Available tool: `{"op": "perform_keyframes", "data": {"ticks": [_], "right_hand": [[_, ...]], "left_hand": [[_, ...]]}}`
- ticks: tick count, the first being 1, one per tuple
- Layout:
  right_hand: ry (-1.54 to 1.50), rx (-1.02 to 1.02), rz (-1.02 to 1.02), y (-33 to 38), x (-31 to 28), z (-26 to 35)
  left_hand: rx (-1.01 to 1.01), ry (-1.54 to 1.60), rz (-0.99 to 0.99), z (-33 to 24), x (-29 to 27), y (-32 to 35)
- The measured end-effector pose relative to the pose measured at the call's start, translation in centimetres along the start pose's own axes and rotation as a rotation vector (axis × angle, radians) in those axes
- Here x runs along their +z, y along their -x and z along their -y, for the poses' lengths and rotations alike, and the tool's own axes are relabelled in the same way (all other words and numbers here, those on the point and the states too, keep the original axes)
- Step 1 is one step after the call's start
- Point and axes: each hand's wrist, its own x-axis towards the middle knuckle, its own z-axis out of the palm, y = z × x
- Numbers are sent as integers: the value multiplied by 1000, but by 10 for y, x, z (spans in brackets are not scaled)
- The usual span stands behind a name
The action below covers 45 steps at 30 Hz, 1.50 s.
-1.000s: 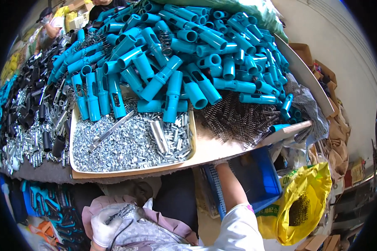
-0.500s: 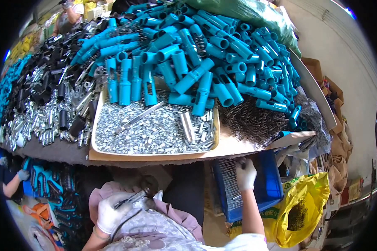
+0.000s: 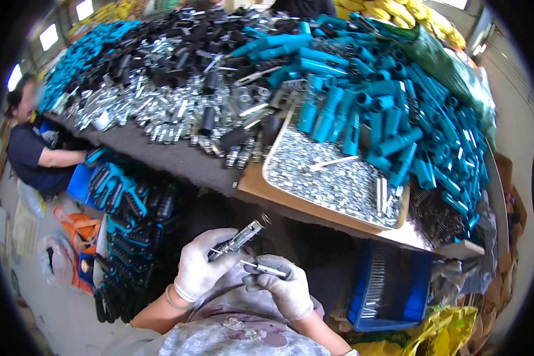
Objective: Assembling plastic tool handles with metal components and internal springs.
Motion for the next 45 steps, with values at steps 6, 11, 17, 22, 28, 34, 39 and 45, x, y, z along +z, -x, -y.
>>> {"op": "perform_keyframes", "data": {"ticks": [6,11,17,22,28,34,39,45], "right_hand": [[291,-30,-15,-10,25,5],[259,13,-51,-15,26,7],[426,-66,-149,-16,1,14],[324,-231,-370,7,-30,67],[684,-122,-230,13,-20,99],[843,-62,-42,7,5,99],[774,-67,73,6,2,92],[837,-30,136,4,-1,90]], "left_hand": [[-104,84,-18,6,-20,6],[-22,66,7,12,-17,-2],[152,16,60,16,-12,-6],[201,-41,45,17,-29,-6],[359,-128,172,11,-34,-2],[317,-107,289,4,-26,3],[299,-72,298,14,-27,9],[320,-52,357,10,-28,7]]}}
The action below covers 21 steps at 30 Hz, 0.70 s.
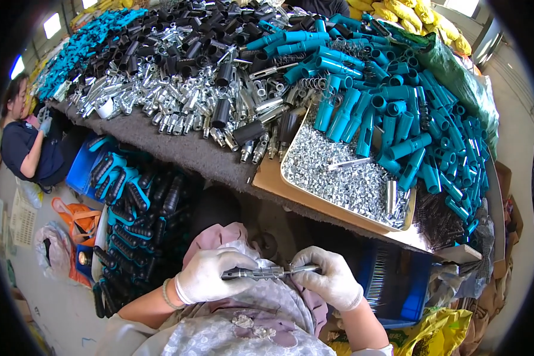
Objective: Assembling plastic tool handles with metal components and internal springs.
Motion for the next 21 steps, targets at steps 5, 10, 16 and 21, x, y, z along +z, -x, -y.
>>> {"op": "perform_keyframes", "data": {"ticks": [5,10,16,21], "right_hand": [[239,-325,-77,2,20,-10],[379,-379,-95,-1,20,-20],[-187,-354,-430,13,21,-34],[-47,-402,-324,16,42,-44]], "left_hand": [[-33,98,34,6,6,-1],[12,173,33,10,11,-2],[-22,127,-69,2,8,-10],[23,24,-103,0,13,-12]]}}
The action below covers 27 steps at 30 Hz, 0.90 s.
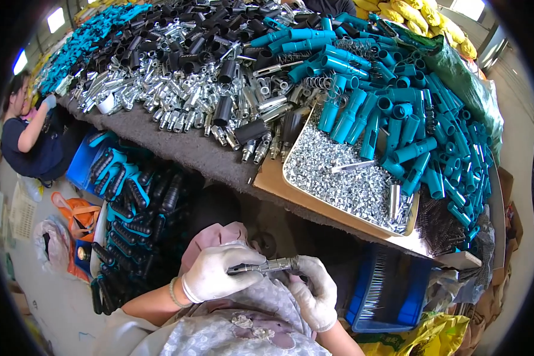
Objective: Assembling plastic tool handles with metal components and internal springs.
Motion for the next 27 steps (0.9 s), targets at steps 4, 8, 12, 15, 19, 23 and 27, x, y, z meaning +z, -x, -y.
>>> {"op": "perform_keyframes", "data": {"ticks": [4,8,12,15,19,23,27], "right_hand": [[-115,217,14,7,1,-2],[-278,458,41,0,-6,10],[-235,441,71,-3,-13,15],[609,-115,-14,-25,-22,44],[1015,-681,915,-32,-70,163],[778,-982,252,-23,-37,186],[869,-905,238,-35,-33,193]], "left_hand": [[76,-115,-26,3,4,0],[91,-188,-23,5,7,-1],[122,-258,4,-2,5,-8],[59,-163,24,-6,-1,-12],[-69,-37,53,-22,-6,-16],[-38,-57,23,-21,0,-11],[-30,-39,38,-20,5,-15]]}}
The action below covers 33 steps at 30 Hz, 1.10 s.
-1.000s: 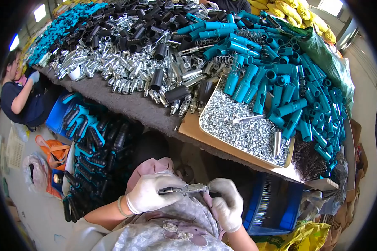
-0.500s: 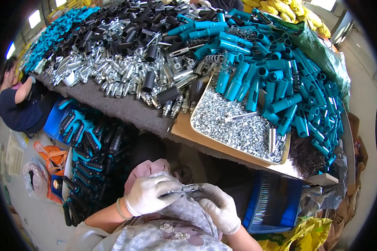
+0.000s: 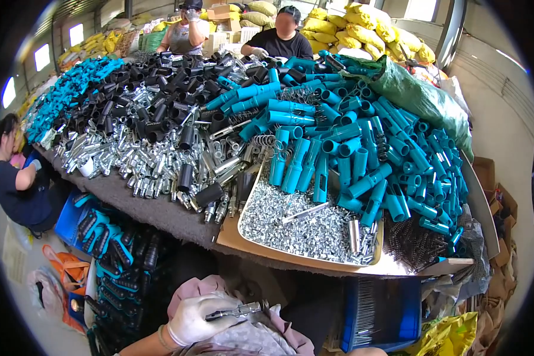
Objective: Assembling plastic tool handles with metal components and internal springs.
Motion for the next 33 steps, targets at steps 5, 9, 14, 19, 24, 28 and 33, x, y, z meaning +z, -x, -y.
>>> {"op": "perform_keyframes", "data": {"ticks": [5,9,14,19,24,28,33], "right_hand": [[-185,325,183,-10,24,-55],[702,726,-71,56,32,-194],[1012,1175,30,126,-1,-222],[894,1017,-131,132,1,-241],[518,1040,-588,94,-14,-200],[83,1123,-298,69,23,-166],[207,798,-169,78,77,-169]], "left_hand": [[-107,315,-119,9,8,5],[6,-98,-190,16,-2,7],[31,-59,-197,25,0,7],[53,-134,-170,20,0,8],[60,-107,-197,22,2,10],[23,-71,-158,20,1,12],[44,-62,-126,8,-3,7]]}}
